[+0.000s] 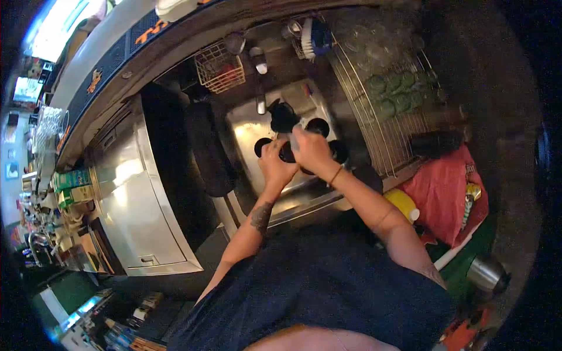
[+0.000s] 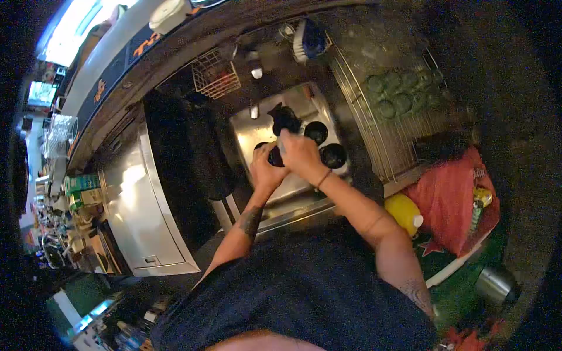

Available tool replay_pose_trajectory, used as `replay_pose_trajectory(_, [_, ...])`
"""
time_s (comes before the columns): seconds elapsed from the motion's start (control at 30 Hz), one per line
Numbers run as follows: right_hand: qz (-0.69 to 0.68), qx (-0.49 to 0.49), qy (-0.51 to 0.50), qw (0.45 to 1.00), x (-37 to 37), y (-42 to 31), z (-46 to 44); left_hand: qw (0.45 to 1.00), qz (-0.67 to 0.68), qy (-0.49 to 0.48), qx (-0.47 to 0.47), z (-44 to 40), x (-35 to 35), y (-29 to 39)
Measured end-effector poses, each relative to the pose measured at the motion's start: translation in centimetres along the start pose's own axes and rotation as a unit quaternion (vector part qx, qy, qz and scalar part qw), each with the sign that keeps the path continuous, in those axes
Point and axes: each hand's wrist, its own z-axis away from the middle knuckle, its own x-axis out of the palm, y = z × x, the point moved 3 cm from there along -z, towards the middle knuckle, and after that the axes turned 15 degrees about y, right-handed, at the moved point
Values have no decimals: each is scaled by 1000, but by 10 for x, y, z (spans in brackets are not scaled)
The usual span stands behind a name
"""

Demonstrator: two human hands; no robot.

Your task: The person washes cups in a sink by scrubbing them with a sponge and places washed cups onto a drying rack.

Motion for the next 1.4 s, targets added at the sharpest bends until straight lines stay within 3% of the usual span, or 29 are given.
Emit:
replay_pose_trajectory(0.1, [-32, -3, 22, 999, 3, -17, 2, 999, 33, 20, 3, 5, 13, -13])
replay_pose_trajectory(0.13, [-67, -57, 58, 994, 3, -22, 8, 999, 42, 31, 1, 0, 10, -15])
replay_pose_trajectory(0.2, [-60, -44, 28, 997, 0, -10, 10, 999, 31, -19, -38, 1, 7, -15])
replay_pose_trajectory(0.27, [4, 4, 1, 1000, 5, 0, 3, 996, 78, 39, 11, 7, 5, -3])
replay_pose_trajectory(0.3, [4, 8, -1, 1000, 8, -2, 6, 999, 40, 16, 14, 9, 8, -2])
replay_pose_trajectory(0.37, [-27, -14, 3, 1000, 6, -18, 5, 996, 65, 55, -38, 8, 21, -28])
replay_pose_trajectory(0.43, [-31, -49, -5, 998, 9, -16, 13, 996, 50, 35, -58, 6, 18, -37])
replay_pose_trajectory(0.53, [1, -19, -2, 1000, 12, 4, 1, 996, 52, 42, 52, -1, 3, -10])
replay_pose_trajectory(0.7, [-64, -109, 60, 990, 5, -17, 7, 997, 64, 47, 20, -6, 7, -26])
replay_pose_trajectory(0.77, [-34, -23, 0, 999, -4, 2, 3, 992, 109, 11, 54, -3, 4, -22])
replay_pose_trajectory(0.8, [-21, 71, -58, 996, -10, 13, -3, 981, 193, -15, 29, -5, 6, -25])
replay_pose_trajectory(0.83, [-20, 70, -57, 996, -15, 16, -8, 981, 194, -14, 29, -10, 5, -23])
replay_pose_trajectory(0.9, [-142, 95, 117, 978, -31, 19, -14, 955, 283, -87, 6, -11, 6, -18])
replay_pose_trajectory(0.97, [-184, 140, 89, 969, -42, 9, -16, 944, 311, -103, -50, -9, 8, -21])
replay_pose_trajectory(1.03, [-229, 85, 76, 967, -51, -8, -16, 954, 290, -81, 5, -12, 5, -19])
replay_pose_trajectory(1.07, [-226, 87, 16, 970, -47, -11, -12, 953, 290, -81, 4, -12, 5, -18])
replay_pose_trajectory(1.1, [-226, 88, 14, 970, -41, -12, -9, 961, 267, -70, 5, -11, 5, -17])
replay_pose_trajectory(1.17, [-167, -17, 24, 986, -20, -20, 0, 968, 243, -60, 4, -8, 9, -22])
replay_pose_trajectory(1.23, [-201, -16, 0, 979, -12, -25, 13, 964, 260, -50, -11, -8, 12, -32])
replay_pose_trajectory(1.3, [-148, -39, -116, 981, -7, -18, 24, 978, 205, -47, 13, -7, 4, -33])
replay_pose_trajectory(1.33, [-159, 11, -152, 975, -1, -8, 23, 982, 181, -33, 32, -4, 3, -35])
replay_pose_trajectory(1.4, [-149, 4, -100, 984, 11, -12, 28, 987, 157, -13, 16, 1, 8, -38])
